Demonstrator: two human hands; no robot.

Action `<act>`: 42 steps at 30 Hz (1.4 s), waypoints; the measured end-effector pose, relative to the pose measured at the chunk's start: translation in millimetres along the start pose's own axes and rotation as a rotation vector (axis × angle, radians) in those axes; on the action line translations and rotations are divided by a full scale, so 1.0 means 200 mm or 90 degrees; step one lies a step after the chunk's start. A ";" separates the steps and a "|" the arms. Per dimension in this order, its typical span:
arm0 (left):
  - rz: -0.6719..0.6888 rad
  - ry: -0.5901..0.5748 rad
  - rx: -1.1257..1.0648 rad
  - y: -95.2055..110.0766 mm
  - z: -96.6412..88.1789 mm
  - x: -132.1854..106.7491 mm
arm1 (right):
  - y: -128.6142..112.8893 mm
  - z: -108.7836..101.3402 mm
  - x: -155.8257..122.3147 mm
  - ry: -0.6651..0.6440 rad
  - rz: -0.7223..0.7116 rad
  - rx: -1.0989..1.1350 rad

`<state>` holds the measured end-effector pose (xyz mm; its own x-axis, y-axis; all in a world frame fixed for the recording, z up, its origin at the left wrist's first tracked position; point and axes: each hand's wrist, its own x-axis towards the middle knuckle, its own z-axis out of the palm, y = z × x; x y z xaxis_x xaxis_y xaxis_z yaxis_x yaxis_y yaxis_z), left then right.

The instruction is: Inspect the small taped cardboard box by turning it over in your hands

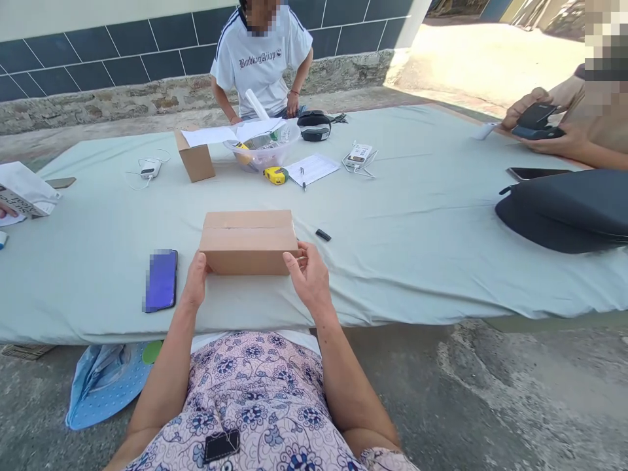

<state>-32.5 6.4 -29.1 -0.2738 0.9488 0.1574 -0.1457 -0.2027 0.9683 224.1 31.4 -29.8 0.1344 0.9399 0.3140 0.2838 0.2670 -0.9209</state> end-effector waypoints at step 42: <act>0.054 0.112 0.087 -0.30 -0.08 0.07 | 0.00 0.08 0.02 -0.122 0.170 -0.130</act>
<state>-43.5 27.2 -87.8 -0.4429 0.8704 0.2152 0.0115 -0.2344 0.9721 209.9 39.2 -32.1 0.0553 0.9985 0.0029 0.4480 -0.0222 -0.8938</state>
